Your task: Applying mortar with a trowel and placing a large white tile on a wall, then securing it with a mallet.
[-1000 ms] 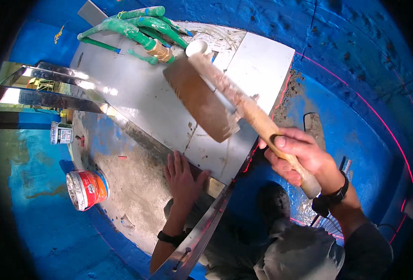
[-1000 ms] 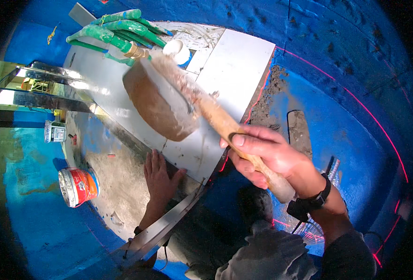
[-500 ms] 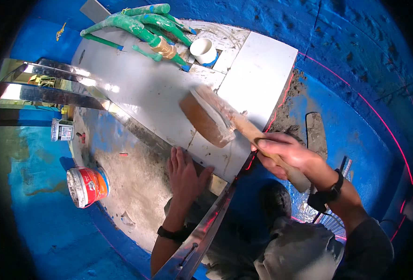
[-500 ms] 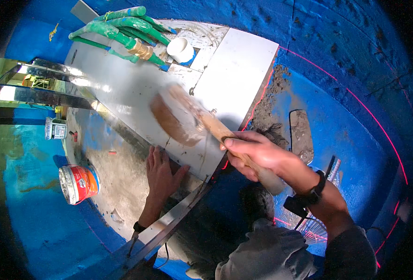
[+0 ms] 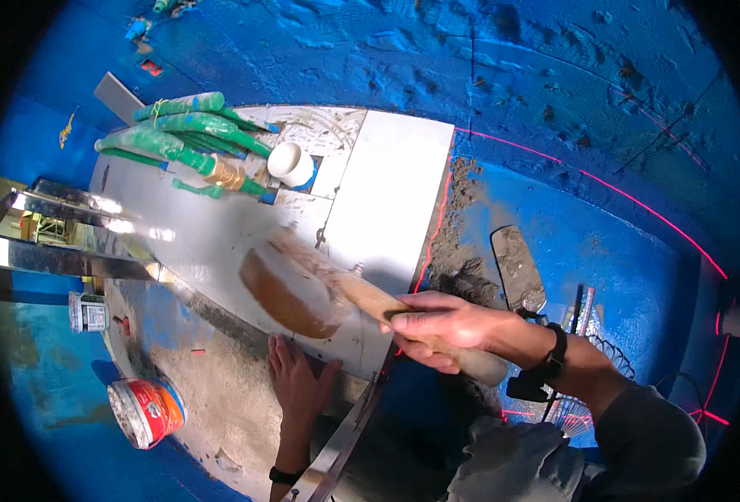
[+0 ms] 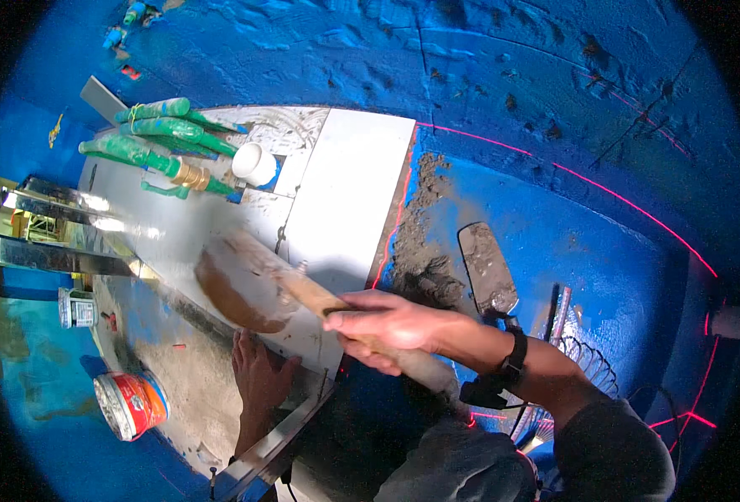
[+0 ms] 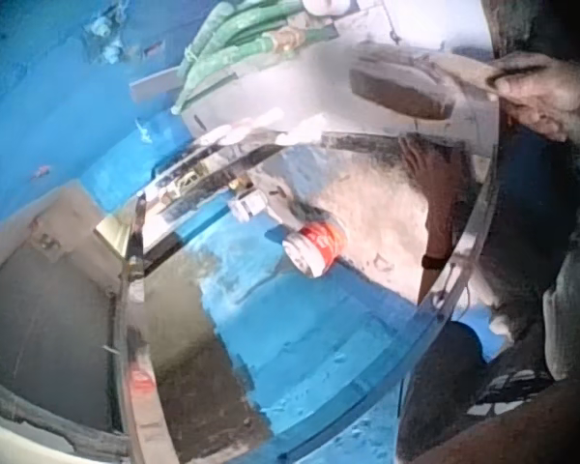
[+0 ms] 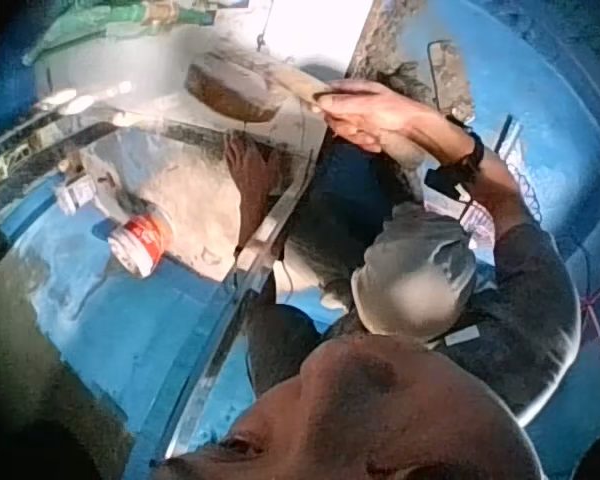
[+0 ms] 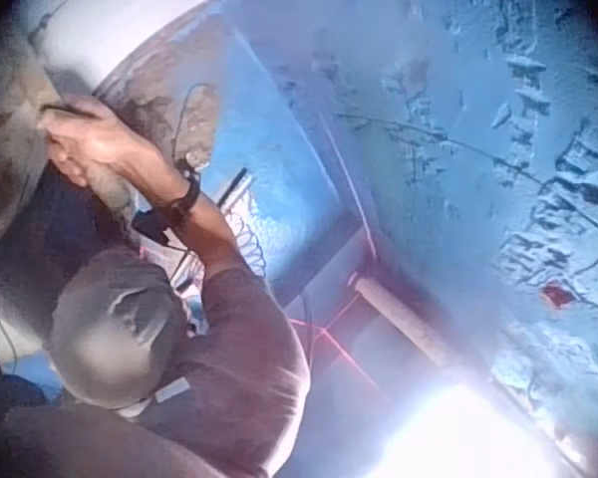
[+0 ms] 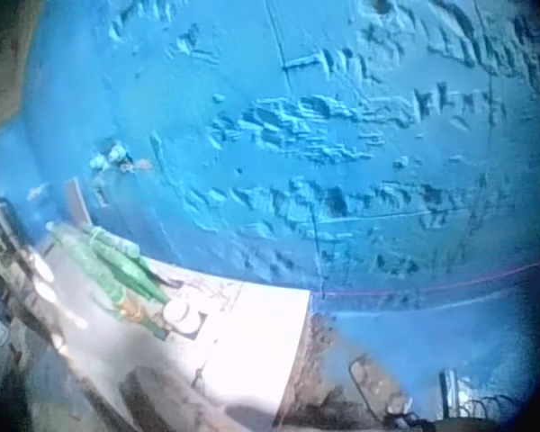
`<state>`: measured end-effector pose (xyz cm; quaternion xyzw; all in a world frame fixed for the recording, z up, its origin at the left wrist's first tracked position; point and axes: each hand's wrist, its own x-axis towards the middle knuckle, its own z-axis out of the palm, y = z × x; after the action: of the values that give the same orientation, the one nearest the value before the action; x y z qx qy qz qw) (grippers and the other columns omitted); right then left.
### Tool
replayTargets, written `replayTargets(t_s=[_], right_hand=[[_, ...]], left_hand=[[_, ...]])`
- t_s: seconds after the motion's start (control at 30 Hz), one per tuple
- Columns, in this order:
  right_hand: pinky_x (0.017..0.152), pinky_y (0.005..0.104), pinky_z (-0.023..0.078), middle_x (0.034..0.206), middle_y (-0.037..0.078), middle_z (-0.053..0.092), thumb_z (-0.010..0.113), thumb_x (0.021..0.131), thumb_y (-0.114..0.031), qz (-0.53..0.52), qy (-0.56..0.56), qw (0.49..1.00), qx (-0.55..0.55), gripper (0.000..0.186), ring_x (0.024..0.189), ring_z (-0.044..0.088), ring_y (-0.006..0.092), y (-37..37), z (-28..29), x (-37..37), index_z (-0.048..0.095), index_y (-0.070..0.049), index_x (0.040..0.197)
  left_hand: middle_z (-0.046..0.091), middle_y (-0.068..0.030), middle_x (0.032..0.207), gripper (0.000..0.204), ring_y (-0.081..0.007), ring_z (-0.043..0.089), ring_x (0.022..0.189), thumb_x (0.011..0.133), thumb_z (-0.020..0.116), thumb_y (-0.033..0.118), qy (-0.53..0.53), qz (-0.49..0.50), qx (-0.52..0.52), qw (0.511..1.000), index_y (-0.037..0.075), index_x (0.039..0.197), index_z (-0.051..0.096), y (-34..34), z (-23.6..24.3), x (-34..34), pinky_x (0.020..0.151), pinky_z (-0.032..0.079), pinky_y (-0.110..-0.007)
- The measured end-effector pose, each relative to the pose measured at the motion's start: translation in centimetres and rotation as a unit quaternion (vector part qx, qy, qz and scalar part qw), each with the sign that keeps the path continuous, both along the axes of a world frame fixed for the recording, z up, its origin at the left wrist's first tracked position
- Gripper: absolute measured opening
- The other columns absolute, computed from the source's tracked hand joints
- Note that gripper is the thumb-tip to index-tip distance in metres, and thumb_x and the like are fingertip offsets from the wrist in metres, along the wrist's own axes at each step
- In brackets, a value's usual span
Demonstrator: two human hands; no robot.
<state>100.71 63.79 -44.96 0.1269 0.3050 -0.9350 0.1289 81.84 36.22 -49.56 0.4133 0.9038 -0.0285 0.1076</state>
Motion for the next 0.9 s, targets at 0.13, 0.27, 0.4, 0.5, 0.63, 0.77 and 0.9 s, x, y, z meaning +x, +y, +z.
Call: replayTargets(t_s=[0.13,0.27,0.4,0.5,0.63,0.77,0.9], right_hand=[[0.035,0.0303,0.040,0.067,0.004,0.050,0.054,0.111,-0.033,-0.031,0.053,0.998,-0.011,0.029,0.042,0.050,0.0144,1.7,3.6,-0.2,0.053,-0.005,0.117],[0.035,0.0300,0.041,0.068,0.004,0.050,0.054,0.111,-0.031,-0.137,0.085,0.987,0.005,0.028,0.042,0.049,0.0141,3.6,3.0,-0.6,0.051,-0.004,0.119],[0.035,0.0312,0.042,0.069,0.004,0.051,0.057,0.109,-0.033,-0.196,-0.046,0.980,-0.004,0.028,0.043,0.049,0.0136,4.4,-0.7,-2.8,0.051,-0.006,0.116],[0.035,0.0316,0.043,0.069,0.005,0.052,0.057,0.109,-0.032,-0.196,0.038,0.978,-0.052,0.027,0.043,0.049,0.0133,4.7,-1.0,-2.6,0.052,-0.006,0.115],[0.034,0.0303,0.042,0.068,0.004,0.051,0.056,0.109,-0.033,-0.176,0.075,0.981,-0.032,0.028,0.042,0.048,0.0130,4.2,-0.1,-2.1,0.053,-0.006,0.115],[0.034,0.0299,0.041,0.067,0.002,0.048,0.056,0.110,-0.034,-0.168,-0.022,0.985,-0.042,0.028,0.042,0.047,0.0122,4.3,-2.6,-1.4,0.053,-0.007,0.116],[0.035,0.0295,0.041,0.070,0.001,0.049,0.058,0.108,-0.036,-0.172,0.001,0.984,-0.040,0.032,0.044,0.046,0.0111,4.7,-0.7,-2.0,0.055,-0.005,0.117]], left_hand=[[0.032,-0.0380,0.159,0.109,-0.0530,0.027,0.150,0.080,0.078,0.059,-0.008,0.015,-0.003,1.000,-0.016,0.149,0.040,-1.0,0.6,0.3,0.124,0.023,-0.058],[0.024,-0.0352,0.164,0.125,-0.0473,0.019,0.156,0.077,0.074,0.072,-0.033,0.034,-0.016,0.999,-0.020,0.151,0.034,-1.0,0.3,0.6,0.126,0.020,-0.056],[0.024,-0.0350,0.164,0.127,-0.0476,0.019,0.156,0.074,0.075,0.073,-0.030,0.037,-0.014,0.999,-0.019,0.151,0.033,-0.8,0.3,0.6,0.126,0.020,-0.056],[0.024,-0.0347,0.164,0.126,-0.0478,0.019,0.156,0.074,0.076,0.072,-0.034,0.038,-0.024,0.998,-0.019,0.151,0.034,-0.7,0.1,0.4,0.126,0.019,-0.058],[0.026,-0.0346,0.163,0.122,-0.0484,0.019,0.156,0.076,0.076,0.070,-0.042,0.044,-0.002,0.998,-0.018,0.151,0.036,-1.2,0.6,0.5,0.126,0.018,-0.059],[0.030,-0.0336,0.162,0.115,-0.0490,0.019,0.156,0.080,0.074,0.067,-0.021,0.018,-0.059,0.998,-0.016,0.151,0.037,0.3,2.1,0.4,0.126,0.018,-0.059],[0.031,-0.0350,0.161,0.107,-0.0515,0.022,0.153,0.083,0.075,0.063,0.018,-0.116,0.028,0.993,-0.014,0.149,0.041,4.4,2.2,-1.5,0.123,0.022,-0.060]])
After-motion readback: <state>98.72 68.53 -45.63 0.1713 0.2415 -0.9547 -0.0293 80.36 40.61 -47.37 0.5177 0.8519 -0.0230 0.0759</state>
